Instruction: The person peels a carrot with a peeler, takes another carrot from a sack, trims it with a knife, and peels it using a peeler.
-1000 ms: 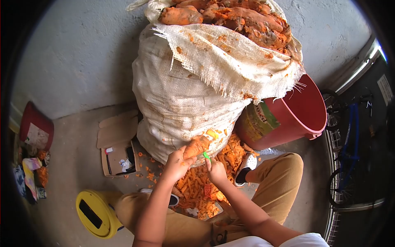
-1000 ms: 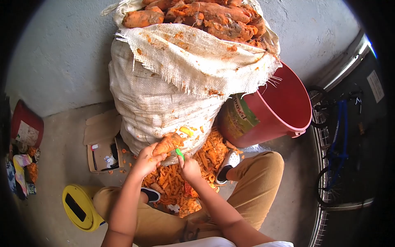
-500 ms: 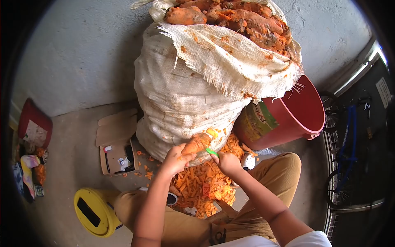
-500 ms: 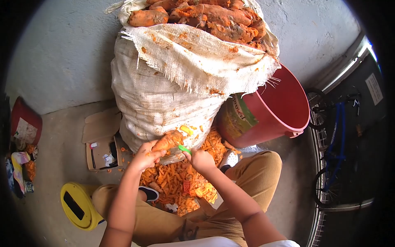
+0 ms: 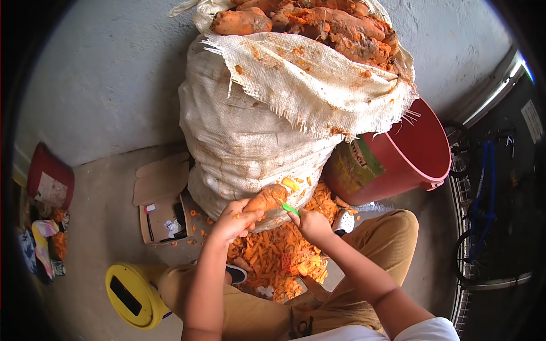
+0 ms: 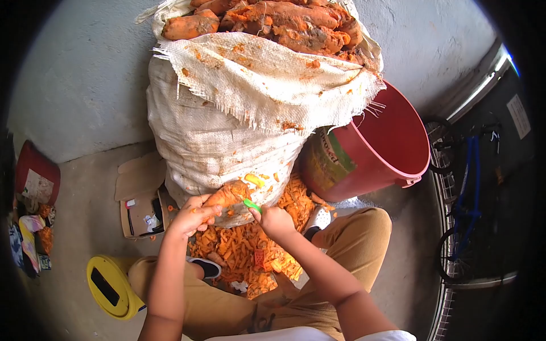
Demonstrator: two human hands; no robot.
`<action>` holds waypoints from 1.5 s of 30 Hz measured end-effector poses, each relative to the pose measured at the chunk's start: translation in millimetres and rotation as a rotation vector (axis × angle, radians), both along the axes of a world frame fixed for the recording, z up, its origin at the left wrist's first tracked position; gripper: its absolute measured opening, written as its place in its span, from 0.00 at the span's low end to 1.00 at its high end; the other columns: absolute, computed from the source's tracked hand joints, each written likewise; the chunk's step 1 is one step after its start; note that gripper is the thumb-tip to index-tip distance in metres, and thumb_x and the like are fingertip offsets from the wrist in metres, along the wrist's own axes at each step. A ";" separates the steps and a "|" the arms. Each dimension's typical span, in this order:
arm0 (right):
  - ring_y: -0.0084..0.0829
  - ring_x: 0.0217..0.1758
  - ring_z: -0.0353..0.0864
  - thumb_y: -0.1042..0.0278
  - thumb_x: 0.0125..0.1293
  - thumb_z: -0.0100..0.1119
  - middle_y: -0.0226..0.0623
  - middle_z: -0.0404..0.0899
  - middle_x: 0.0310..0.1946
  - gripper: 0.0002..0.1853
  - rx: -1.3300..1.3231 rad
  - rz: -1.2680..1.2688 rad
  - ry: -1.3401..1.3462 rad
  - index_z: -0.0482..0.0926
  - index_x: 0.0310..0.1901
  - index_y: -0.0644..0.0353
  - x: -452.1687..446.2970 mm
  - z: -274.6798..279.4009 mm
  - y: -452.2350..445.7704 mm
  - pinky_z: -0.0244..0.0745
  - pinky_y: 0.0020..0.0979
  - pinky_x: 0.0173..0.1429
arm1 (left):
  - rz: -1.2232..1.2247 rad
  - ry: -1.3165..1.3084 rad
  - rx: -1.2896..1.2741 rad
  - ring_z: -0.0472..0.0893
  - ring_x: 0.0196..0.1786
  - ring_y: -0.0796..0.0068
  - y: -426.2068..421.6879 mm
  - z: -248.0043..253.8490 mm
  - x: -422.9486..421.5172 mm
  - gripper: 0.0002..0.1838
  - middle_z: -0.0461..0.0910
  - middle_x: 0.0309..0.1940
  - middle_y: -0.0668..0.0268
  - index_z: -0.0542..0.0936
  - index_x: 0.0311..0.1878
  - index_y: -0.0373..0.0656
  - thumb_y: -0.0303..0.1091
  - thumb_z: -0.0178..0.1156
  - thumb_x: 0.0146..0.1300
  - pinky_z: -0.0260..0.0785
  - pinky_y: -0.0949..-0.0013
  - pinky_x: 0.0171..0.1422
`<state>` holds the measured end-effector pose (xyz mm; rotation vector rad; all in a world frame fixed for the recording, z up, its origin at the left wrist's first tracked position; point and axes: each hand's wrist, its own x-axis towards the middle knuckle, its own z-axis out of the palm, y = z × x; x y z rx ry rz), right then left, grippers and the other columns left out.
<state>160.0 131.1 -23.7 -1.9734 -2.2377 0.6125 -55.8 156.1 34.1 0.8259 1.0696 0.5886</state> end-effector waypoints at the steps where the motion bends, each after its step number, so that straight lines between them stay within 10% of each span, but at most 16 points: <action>1: 0.44 0.20 0.76 0.41 0.61 0.36 0.46 0.73 0.15 0.29 -0.019 0.033 -0.043 0.73 0.24 0.61 2.2 10.9 4.1 0.71 0.41 0.25 | -0.006 0.009 0.001 0.64 0.18 0.90 0.6 0.3 -0.3 0.15 0.69 0.24 0.72 0.70 0.44 0.33 0.30 0.57 0.55 0.51 0.85 0.13; 9: 0.43 0.20 0.76 0.41 0.62 0.35 0.43 0.73 0.14 0.29 -0.100 0.083 -0.345 0.73 0.23 0.61 32.7 31.1 82.8 0.71 0.40 0.24 | -0.035 0.007 0.021 0.64 0.19 0.90 11.0 4.4 -1.4 0.16 0.70 0.25 0.72 0.71 0.44 0.34 0.31 0.58 0.53 0.50 0.86 0.13; 16: 0.49 0.27 0.73 0.45 0.63 0.38 0.49 0.72 0.18 0.25 -0.070 -0.022 -0.125 0.70 0.28 0.62 70.1 24.7 21.9 0.67 0.45 0.32 | -0.146 -0.001 0.022 0.64 0.19 0.89 21.6 7.0 -15.5 0.16 0.73 0.27 0.66 0.69 0.46 0.33 0.32 0.54 0.57 0.53 0.86 0.14; 29: 0.51 0.24 0.71 0.50 0.64 0.40 0.52 0.69 0.16 0.22 -0.102 -0.010 0.348 0.69 0.29 0.66 30.4 67.6 -21.5 0.65 0.45 0.30 | -0.036 -0.787 -0.269 0.66 0.16 0.86 -2.6 1.3 -36.6 0.25 0.70 0.30 0.56 0.62 0.52 0.34 0.45 0.49 0.60 0.60 0.84 0.13; 45: 0.47 0.25 0.73 0.52 0.63 0.43 0.47 0.72 0.17 0.19 -0.004 0.056 0.509 0.67 0.28 0.64 5.5 108.9 -30.1 0.67 0.39 0.31 | -0.017 -0.735 -0.044 0.68 0.15 0.83 -13.2 18.0 -38.6 0.21 0.71 0.29 0.52 0.66 0.45 0.29 0.41 0.48 0.61 0.60 0.83 0.13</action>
